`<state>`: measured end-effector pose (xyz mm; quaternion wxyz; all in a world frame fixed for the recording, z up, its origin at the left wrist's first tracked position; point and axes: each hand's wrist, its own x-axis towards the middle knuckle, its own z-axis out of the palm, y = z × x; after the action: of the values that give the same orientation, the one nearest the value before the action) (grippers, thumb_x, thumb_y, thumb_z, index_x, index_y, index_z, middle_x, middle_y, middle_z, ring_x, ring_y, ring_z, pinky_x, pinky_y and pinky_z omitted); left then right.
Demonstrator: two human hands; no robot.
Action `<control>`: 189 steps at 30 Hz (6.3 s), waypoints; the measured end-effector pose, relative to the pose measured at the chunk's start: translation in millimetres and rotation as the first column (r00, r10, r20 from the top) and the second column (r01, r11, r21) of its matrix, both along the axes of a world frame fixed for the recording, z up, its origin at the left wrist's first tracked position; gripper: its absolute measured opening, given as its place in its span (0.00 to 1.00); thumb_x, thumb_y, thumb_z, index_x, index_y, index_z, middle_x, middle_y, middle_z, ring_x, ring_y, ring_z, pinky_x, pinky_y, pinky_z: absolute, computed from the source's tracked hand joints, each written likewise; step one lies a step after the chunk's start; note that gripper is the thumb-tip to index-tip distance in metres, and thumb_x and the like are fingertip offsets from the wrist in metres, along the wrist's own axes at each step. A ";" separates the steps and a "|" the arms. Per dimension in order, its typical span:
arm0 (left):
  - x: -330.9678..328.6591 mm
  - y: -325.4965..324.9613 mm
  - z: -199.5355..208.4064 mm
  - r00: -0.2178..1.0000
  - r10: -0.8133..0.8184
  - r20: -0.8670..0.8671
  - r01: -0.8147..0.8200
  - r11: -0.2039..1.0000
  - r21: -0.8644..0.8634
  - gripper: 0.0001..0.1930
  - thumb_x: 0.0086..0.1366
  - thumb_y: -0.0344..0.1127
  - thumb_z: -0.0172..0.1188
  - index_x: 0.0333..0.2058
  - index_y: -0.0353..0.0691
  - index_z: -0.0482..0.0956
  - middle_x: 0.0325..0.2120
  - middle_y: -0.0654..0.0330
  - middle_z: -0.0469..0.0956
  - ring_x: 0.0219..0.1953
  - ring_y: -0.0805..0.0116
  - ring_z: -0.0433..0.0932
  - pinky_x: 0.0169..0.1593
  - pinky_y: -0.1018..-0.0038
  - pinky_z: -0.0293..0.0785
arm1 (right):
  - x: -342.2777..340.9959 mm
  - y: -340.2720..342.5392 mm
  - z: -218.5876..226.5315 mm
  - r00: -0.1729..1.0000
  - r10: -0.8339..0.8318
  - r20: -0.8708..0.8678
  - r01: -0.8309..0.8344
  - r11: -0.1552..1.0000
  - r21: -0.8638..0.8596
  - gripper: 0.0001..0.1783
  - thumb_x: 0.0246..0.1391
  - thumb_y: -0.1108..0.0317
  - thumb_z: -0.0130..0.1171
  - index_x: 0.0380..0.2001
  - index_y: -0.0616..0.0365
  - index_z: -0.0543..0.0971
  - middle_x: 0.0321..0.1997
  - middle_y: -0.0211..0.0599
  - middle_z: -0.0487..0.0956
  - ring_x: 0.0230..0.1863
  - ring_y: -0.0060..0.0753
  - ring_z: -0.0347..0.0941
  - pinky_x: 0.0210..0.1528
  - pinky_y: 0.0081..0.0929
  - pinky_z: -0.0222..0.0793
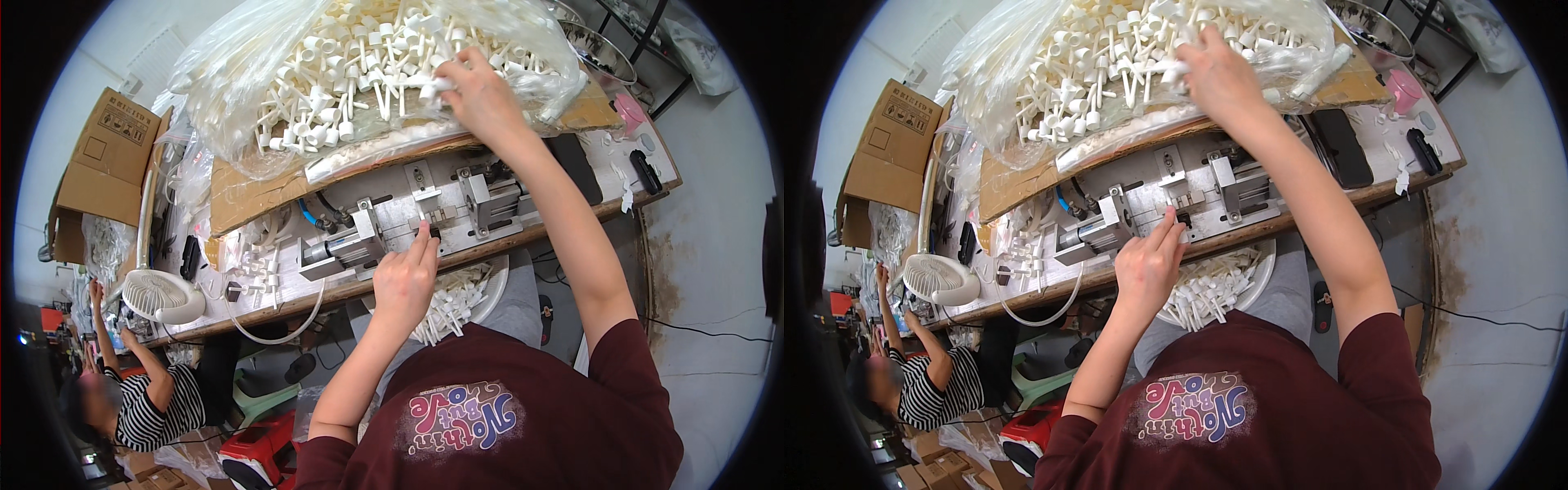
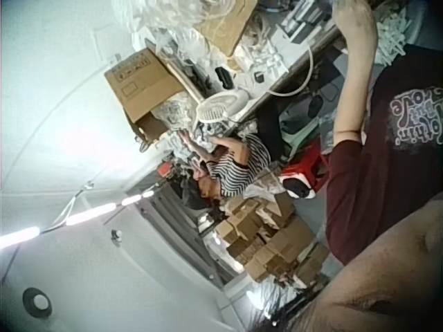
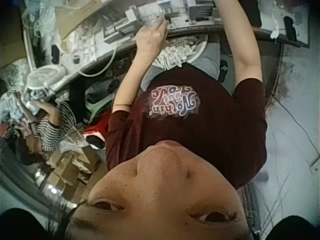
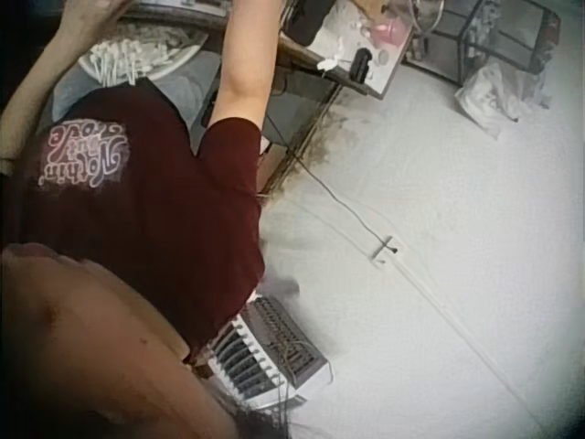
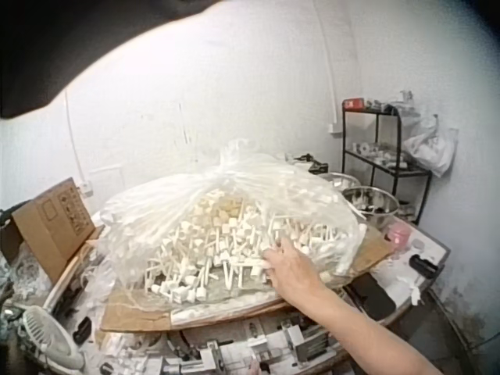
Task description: The recorder is assembling small white plastic spray or pump components using a manual assembly fixture.
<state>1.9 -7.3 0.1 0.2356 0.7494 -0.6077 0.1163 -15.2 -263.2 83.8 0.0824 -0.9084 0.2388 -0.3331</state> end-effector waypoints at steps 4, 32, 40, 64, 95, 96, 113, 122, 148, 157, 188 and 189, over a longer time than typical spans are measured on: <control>2.0 -1.8 6.7 0.999 0.005 -0.033 -0.004 0.999 0.038 0.15 0.49 0.32 0.71 0.38 0.41 0.84 0.51 0.57 0.80 0.21 0.64 0.79 0.29 0.73 0.74 | 10.0 19.7 -0.8 0.993 0.119 0.017 -0.119 0.993 -0.026 0.14 0.52 0.69 0.65 0.44 0.52 0.81 0.54 0.43 0.73 0.42 0.47 0.80 0.47 0.37 0.77; 101.9 -127.1 77.7 0.977 0.096 -0.192 -0.166 0.904 -0.395 0.20 0.56 0.44 0.71 0.43 0.39 0.84 0.37 0.57 0.80 0.39 0.60 0.79 0.45 0.67 0.75 | -101.2 121.5 -29.7 0.872 0.340 0.353 -0.466 0.796 0.387 0.15 0.50 0.76 0.66 0.42 0.61 0.77 0.58 0.43 0.74 0.45 0.34 0.79 0.43 0.27 0.82; 105.0 -141.0 71.5 0.979 0.122 -0.162 -0.162 0.951 -0.264 0.19 0.54 0.48 0.71 0.37 0.40 0.85 0.35 0.57 0.79 0.37 0.63 0.79 0.42 0.67 0.75 | -101.5 136.1 -72.7 0.927 0.371 -0.056 -0.374 0.902 -0.214 0.11 0.41 0.72 0.60 0.32 0.62 0.79 0.55 0.51 0.79 0.23 0.21 0.76 0.26 0.21 0.67; 29.3 11.3 68.7 0.900 -0.079 -0.430 -0.106 0.915 -0.390 0.19 0.48 0.19 0.72 0.41 0.35 0.84 0.49 0.56 0.75 0.34 0.73 0.81 0.37 0.78 0.81 | -79.6 132.9 -60.2 0.877 0.411 -0.249 -0.439 0.896 -0.069 0.08 0.43 0.68 0.61 0.28 0.59 0.78 0.42 0.46 0.84 0.24 0.34 0.79 0.33 0.30 0.71; 24.3 -0.1 51.5 0.921 0.001 -0.390 -0.057 0.990 -0.132 0.12 0.56 0.34 0.71 0.39 0.40 0.84 0.36 0.58 0.84 0.27 0.70 0.82 0.32 0.76 0.77 | -113.5 115.8 -46.9 0.878 0.476 0.052 -0.478 0.875 0.079 0.17 0.45 0.77 0.63 0.42 0.64 0.75 0.51 0.47 0.75 0.47 0.47 0.76 0.45 0.35 0.73; 31.2 -3.2 66.3 0.912 0.004 -0.410 -0.088 0.978 -0.187 0.12 0.56 0.33 0.71 0.39 0.39 0.84 0.35 0.58 0.84 0.29 0.68 0.82 0.34 0.75 0.77 | -118.7 121.4 -51.3 0.873 0.488 0.003 -0.487 0.872 0.055 0.17 0.45 0.76 0.63 0.41 0.65 0.76 0.52 0.48 0.75 0.47 0.46 0.76 0.45 0.35 0.73; 112.6 -104.5 96.0 0.916 0.026 -0.400 -0.019 1.000 0.022 0.17 0.58 0.42 0.70 0.43 0.38 0.85 0.35 0.58 0.82 0.31 0.69 0.80 0.36 0.71 0.75 | -88.8 138.0 -72.4 0.890 0.335 -0.310 -0.401 0.898 -0.180 0.08 0.44 0.70 0.61 0.30 0.58 0.76 0.50 0.42 0.82 0.19 0.26 0.74 0.30 0.23 0.66; 67.6 -22.1 101.7 0.762 -0.103 -0.640 0.011 0.989 -0.147 0.15 0.51 0.31 0.75 0.38 0.35 0.85 0.46 0.56 0.79 0.36 0.71 0.83 0.34 0.79 0.81 | -61.2 67.0 0.0 0.950 0.285 0.128 -0.282 0.958 -0.043 0.12 0.53 0.70 0.63 0.42 0.59 0.80 0.41 0.39 0.82 0.40 0.41 0.79 0.44 0.34 0.74; 3.7 -0.4 3.5 0.999 0.013 -0.035 -0.013 1.000 -0.011 0.14 0.50 0.35 0.71 0.38 0.43 0.84 0.49 0.62 0.81 0.21 0.66 0.77 0.29 0.75 0.75 | -15.5 7.9 18.7 0.908 0.075 0.413 -0.160 0.971 0.177 0.17 0.54 0.67 0.64 0.48 0.59 0.82 0.37 0.39 0.83 0.38 0.37 0.79 0.41 0.33 0.74; 15.4 -14.1 61.9 0.701 -0.113 -0.704 -0.232 0.897 -0.375 0.24 0.52 0.32 0.75 0.49 0.37 0.81 0.46 0.55 0.81 0.37 0.68 0.83 0.42 0.72 0.81 | -33.1 31.0 15.2 0.645 0.016 0.764 -0.727 0.323 0.606 0.18 0.60 0.71 0.60 0.52 0.67 0.76 0.41 0.41 0.83 0.38 0.24 0.78 0.42 0.22 0.75; 4.8 4.8 6.6 0.954 0.019 -0.299 -0.017 1.000 0.009 0.15 0.53 0.34 0.71 0.41 0.40 0.85 0.48 0.62 0.82 0.23 0.68 0.79 0.31 0.76 0.75 | -148.0 84.0 -36.7 0.885 0.256 0.388 -0.439 0.182 0.880 0.14 0.56 0.78 0.62 0.47 0.66 0.80 0.31 0.29 0.79 0.25 0.14 0.73 0.26 0.14 0.71; 3.2 6.6 16.0 0.883 0.012 -0.469 0.005 0.999 0.035 0.15 0.55 0.32 0.69 0.42 0.37 0.84 0.48 0.59 0.82 0.26 0.69 0.81 0.34 0.76 0.76 | -149.2 83.5 -36.0 0.886 0.280 0.369 -0.430 0.201 0.880 0.14 0.56 0.77 0.63 0.46 0.66 0.81 0.31 0.29 0.80 0.25 0.14 0.73 0.26 0.14 0.71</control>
<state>5.2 -0.7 16.1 0.3623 0.7604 -0.5332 -0.0786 -164.4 -179.7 47.9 0.6901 -0.6868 0.1667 -0.1556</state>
